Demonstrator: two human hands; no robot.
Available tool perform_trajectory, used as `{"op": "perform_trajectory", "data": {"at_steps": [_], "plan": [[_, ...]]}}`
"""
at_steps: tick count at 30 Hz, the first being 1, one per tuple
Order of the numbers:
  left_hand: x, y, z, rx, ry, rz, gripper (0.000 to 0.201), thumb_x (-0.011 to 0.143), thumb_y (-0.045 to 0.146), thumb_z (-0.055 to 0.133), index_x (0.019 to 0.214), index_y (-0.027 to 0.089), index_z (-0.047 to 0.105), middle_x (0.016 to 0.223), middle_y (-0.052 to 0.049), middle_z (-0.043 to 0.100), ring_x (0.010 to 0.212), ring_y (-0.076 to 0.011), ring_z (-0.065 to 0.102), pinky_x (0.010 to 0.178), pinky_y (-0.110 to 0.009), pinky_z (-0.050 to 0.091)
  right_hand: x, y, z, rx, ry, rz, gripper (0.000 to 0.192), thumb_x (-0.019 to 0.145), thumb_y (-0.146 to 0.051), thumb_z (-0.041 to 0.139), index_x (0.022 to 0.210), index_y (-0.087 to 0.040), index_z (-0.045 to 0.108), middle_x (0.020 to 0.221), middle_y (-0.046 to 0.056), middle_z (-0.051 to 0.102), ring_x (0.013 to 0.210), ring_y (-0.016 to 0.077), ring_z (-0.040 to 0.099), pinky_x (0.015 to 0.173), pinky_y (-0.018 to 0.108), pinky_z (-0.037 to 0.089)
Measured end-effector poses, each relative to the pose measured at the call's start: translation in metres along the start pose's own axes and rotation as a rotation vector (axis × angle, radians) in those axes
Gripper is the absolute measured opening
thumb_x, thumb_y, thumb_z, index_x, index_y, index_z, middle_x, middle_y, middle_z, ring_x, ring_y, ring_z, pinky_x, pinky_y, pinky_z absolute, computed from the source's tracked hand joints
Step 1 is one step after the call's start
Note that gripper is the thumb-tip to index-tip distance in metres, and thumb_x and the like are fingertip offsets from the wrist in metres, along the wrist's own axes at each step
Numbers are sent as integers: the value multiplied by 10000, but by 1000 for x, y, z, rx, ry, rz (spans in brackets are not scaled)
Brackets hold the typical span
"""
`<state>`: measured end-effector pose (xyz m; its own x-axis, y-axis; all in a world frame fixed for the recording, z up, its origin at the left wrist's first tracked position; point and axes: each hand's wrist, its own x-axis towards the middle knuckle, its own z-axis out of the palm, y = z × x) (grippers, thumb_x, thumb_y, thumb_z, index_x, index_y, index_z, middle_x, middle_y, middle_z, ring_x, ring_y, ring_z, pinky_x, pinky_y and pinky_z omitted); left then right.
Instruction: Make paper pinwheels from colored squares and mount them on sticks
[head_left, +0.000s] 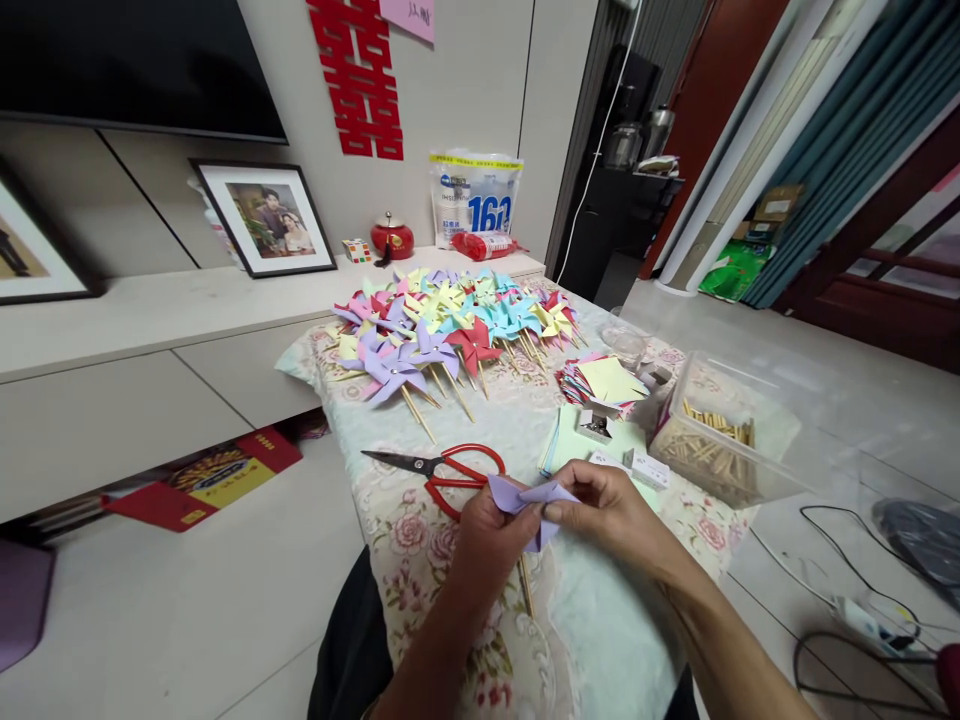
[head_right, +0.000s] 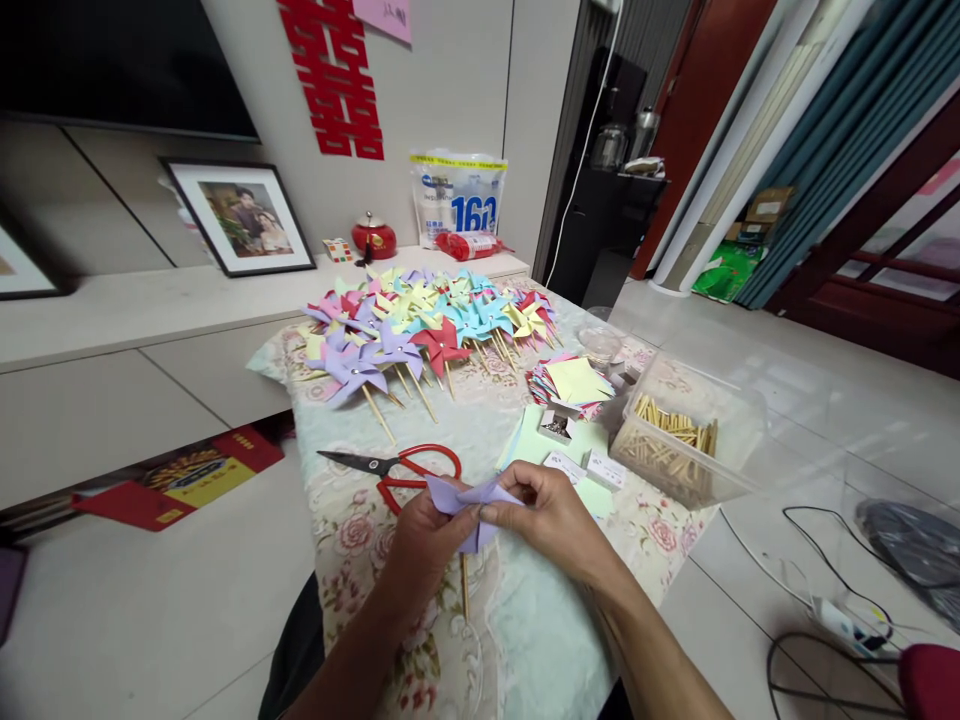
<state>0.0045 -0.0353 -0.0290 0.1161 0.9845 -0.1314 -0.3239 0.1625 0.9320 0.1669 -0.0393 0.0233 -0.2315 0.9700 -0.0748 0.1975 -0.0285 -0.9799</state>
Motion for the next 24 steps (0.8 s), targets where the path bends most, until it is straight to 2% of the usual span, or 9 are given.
{"op": "perform_trajectory", "data": {"at_steps": [5, 8, 11, 13, 16, 20, 24], "plan": [[-1, 0, 1, -12, -8, -32, 206, 608, 283, 811, 723, 160, 691, 661, 1, 689, 615, -161, 601, 615, -262, 467, 7, 8, 1, 5, -11, -23, 279, 770, -436, 782, 776, -166, 710, 682, -9, 657, 638, 144, 543, 628, 266, 417], [-5, 6, 4, -103, -43, -75, 209, 648, 316, 795, 750, 172, 683, 689, -4, 700, 625, -167, 614, 637, -275, 481, 8, 12, -4, 12, 37, -81, 232, 750, -391, 803, 753, -172, 727, 707, 3, 661, 677, 161, 564, 657, 275, 433], [-7, 14, 4, -200, -73, -14, 227, 761, 401, 712, 766, 175, 695, 727, -41, 719, 686, -195, 657, 721, -312, 512, 5, 20, -7, 281, 100, -77, 261, 685, -413, 838, 802, -199, 744, 721, 10, 668, 679, 183, 591, 668, 298, 456], [-6, 19, 2, -259, -68, 56, 287, 813, 438, 650, 780, 163, 723, 791, -84, 742, 777, -229, 692, 818, -352, 523, 1, 24, -8, 481, 83, -88, 313, 644, -464, 845, 811, -218, 747, 726, 16, 664, 661, 192, 586, 652, 315, 465], [-3, 23, -3, -423, -48, 51, 322, 845, 438, 605, 763, 154, 730, 813, -98, 748, 815, -242, 713, 884, -391, 527, -7, 23, -6, 518, -68, -191, 276, 641, -464, 840, 711, -220, 733, 715, 32, 649, 732, 223, 588, 719, 358, 479], [-1, 23, -5, -588, -47, 6, 305, 864, 386, 590, 736, 145, 726, 777, -80, 745, 791, -217, 722, 933, -395, 518, -15, 12, 2, 314, -312, -293, 168, 689, -354, 836, 724, -228, 732, 730, 48, 687, 936, 270, 606, 869, 421, 473], [-5, 24, -2, -555, -104, 44, 306, 892, 342, 568, 724, 142, 727, 752, -63, 731, 745, -194, 713, 1028, -413, 470, -22, 4, 17, 172, -460, -318, 103, 746, -297, 781, 748, -222, 709, 793, 47, 713, 846, 231, 644, 804, 379, 507]]}}
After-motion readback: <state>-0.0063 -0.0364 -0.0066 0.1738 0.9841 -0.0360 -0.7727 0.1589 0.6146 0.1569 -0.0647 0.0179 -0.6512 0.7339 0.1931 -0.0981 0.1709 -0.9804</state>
